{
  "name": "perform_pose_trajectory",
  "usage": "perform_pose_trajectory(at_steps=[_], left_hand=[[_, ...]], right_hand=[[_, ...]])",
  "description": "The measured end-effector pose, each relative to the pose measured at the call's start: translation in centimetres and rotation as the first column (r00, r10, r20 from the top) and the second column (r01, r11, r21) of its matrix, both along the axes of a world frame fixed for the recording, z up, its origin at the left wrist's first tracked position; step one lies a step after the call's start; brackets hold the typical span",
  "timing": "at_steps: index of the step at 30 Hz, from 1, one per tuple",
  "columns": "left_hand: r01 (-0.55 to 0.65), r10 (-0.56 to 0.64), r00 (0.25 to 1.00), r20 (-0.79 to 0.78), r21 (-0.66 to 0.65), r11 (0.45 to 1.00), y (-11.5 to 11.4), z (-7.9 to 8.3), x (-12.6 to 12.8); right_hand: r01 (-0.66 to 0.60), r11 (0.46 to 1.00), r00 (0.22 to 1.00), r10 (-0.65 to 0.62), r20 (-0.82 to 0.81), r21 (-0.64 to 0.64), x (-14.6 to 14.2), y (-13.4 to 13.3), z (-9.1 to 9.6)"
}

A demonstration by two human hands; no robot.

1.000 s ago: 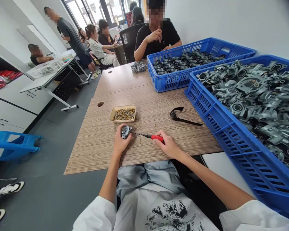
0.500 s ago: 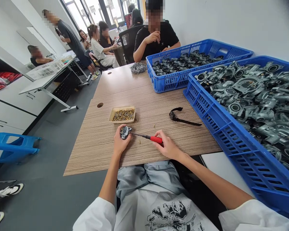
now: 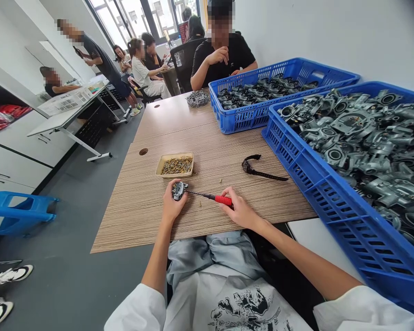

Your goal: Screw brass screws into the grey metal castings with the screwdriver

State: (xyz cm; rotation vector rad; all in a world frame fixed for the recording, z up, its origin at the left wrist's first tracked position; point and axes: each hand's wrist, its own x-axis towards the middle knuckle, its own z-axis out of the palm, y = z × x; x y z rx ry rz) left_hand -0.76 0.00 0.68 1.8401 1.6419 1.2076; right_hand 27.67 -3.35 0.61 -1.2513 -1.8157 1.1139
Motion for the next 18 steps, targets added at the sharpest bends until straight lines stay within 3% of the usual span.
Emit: perform_pose_trajectory(at_steps=[18], left_hand=[[-0.001,0.001,1.000,0.028,-0.009,1.000,0.08,-0.38,-0.26]], right_hand=[[0.011,0.998,1.000,-0.011,-0.015,0.062,-0.05,0.25,-0.40]])
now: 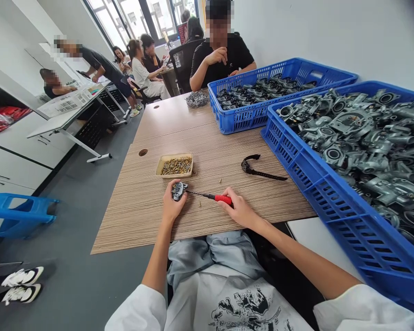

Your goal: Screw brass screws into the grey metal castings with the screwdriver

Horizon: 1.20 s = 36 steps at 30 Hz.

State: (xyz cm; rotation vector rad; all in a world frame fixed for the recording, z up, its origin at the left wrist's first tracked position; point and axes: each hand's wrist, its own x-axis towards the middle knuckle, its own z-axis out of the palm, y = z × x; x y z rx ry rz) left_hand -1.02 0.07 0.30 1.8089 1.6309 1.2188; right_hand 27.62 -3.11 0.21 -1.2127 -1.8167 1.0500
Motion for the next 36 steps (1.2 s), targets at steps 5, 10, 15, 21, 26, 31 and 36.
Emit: perform_pose_trajectory(at_steps=[5,10,15,21,26,31,36], left_hand=[[-0.002,0.002,1.000,0.006,-0.002,1.000,-0.05,0.17,0.11],[-0.001,0.001,1.000,0.007,0.005,1.000,-0.05,0.22,0.14],[-0.001,0.001,1.000,0.014,0.002,1.000,0.02,0.09,0.09],[0.000,0.000,1.000,0.013,-0.005,1.000,0.05,-0.06,0.06],[-0.004,0.004,1.000,0.010,0.000,1.000,0.07,-0.14,0.04],[0.000,0.000,1.000,-0.008,0.018,1.000,0.05,-0.10,0.03],[0.001,0.000,1.000,-0.014,0.020,1.000,-0.01,0.02,0.13]], right_hand=[[0.005,1.000,1.000,-0.005,0.007,0.000,0.01,0.03,-0.21],[0.009,1.000,1.000,-0.009,0.008,0.005,-0.02,0.05,-0.27],[0.019,1.000,1.000,-0.019,0.007,0.009,-0.09,0.03,-0.14],[0.020,1.000,1.000,-0.020,0.010,0.014,-0.09,0.05,-0.21],[0.016,0.999,1.000,-0.017,0.003,0.029,-0.10,-0.05,0.05],[0.051,0.998,0.999,-0.051,-0.002,0.028,-0.17,-0.22,0.51],[0.079,0.996,0.997,-0.080,0.010,0.027,-0.25,-0.27,0.72]])
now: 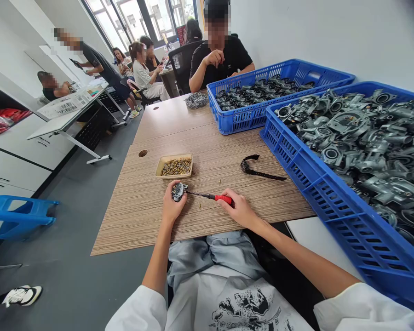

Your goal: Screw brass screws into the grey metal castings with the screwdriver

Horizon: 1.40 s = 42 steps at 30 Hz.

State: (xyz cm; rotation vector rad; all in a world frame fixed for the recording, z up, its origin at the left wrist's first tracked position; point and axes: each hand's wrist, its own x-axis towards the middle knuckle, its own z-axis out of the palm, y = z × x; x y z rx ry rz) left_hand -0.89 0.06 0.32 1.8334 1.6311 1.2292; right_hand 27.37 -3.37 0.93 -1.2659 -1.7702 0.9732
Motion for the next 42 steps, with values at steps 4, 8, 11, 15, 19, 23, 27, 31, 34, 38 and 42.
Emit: perform_pose_trajectory(at_steps=[4,8,11,15,19,23,27,31,34,38,42], left_hand=[[0.002,-0.002,1.000,-0.008,-0.005,1.000,0.01,-0.02,-0.02],[-0.009,0.009,1.000,-0.001,-0.009,1.000,0.05,-0.11,-0.06],[-0.014,0.014,1.000,0.004,-0.014,1.000,0.03,-0.11,-0.03],[-0.022,0.022,1.000,-0.003,-0.019,1.000,-0.03,-0.04,0.01],[-0.022,0.022,1.000,-0.005,-0.019,1.000,-0.05,0.07,0.02],[-0.016,0.016,1.000,0.001,-0.019,1.000,-0.04,0.12,0.02],[-0.015,0.015,1.000,0.000,-0.023,1.000,0.00,0.04,-0.02],[-0.016,0.016,1.000,0.009,-0.018,1.000,0.06,-0.07,-0.02],[-0.012,0.013,1.000,0.011,-0.016,1.000,0.10,-0.13,-0.02],[-0.014,0.014,1.000,0.009,-0.013,1.000,0.12,-0.20,-0.04],[-0.014,0.014,1.000,0.004,-0.003,1.000,0.18,-0.27,-0.08]], right_hand=[[-0.001,1.000,1.000,0.001,0.014,0.004,-0.03,0.00,0.12],[-0.049,0.999,0.999,0.049,0.021,0.001,0.03,0.06,0.01],[-0.073,0.997,0.997,0.073,0.024,-0.009,0.09,0.08,-0.20],[-0.081,0.997,0.996,0.081,0.040,-0.005,0.10,-0.03,-0.36],[-0.081,0.997,0.996,0.081,0.035,0.004,0.11,-0.17,-0.27],[-0.080,0.997,0.996,0.080,0.033,-0.007,0.14,-0.09,-0.32],[-0.078,0.997,0.997,0.078,0.024,-0.012,0.11,0.06,-0.62],[-0.071,0.997,0.997,0.071,0.012,-0.017,0.08,0.14,-0.75],[-0.062,0.998,0.998,0.062,-0.002,-0.025,0.10,0.18,-0.68],[-0.066,0.998,0.998,0.066,-0.007,-0.018,0.16,0.22,-0.55],[-0.071,0.997,0.997,0.071,-0.012,-0.017,0.14,0.23,-0.50]])
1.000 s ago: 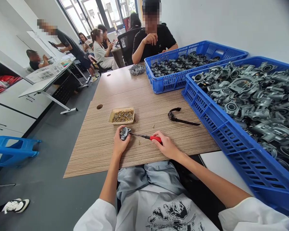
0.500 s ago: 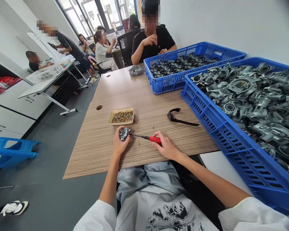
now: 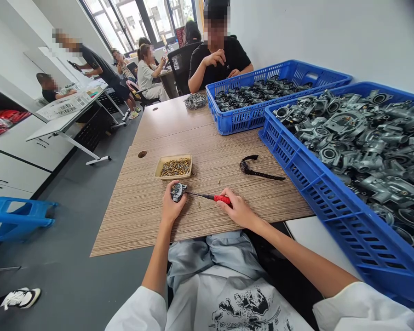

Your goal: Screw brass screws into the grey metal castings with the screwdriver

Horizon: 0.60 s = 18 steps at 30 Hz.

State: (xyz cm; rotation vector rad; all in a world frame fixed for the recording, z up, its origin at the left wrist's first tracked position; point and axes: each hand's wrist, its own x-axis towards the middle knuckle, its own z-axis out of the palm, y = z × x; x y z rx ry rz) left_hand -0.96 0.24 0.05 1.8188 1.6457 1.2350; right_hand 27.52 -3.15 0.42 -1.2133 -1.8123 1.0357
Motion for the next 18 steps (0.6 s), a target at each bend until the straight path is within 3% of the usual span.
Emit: perform_pose_trajectory(at_steps=[18], left_hand=[[0.001,-0.001,1.000,-0.014,0.001,1.000,-0.08,-0.02,-0.08]], right_hand=[[-0.014,1.000,1.000,0.014,-0.001,0.014,0.01,0.04,-0.20]])
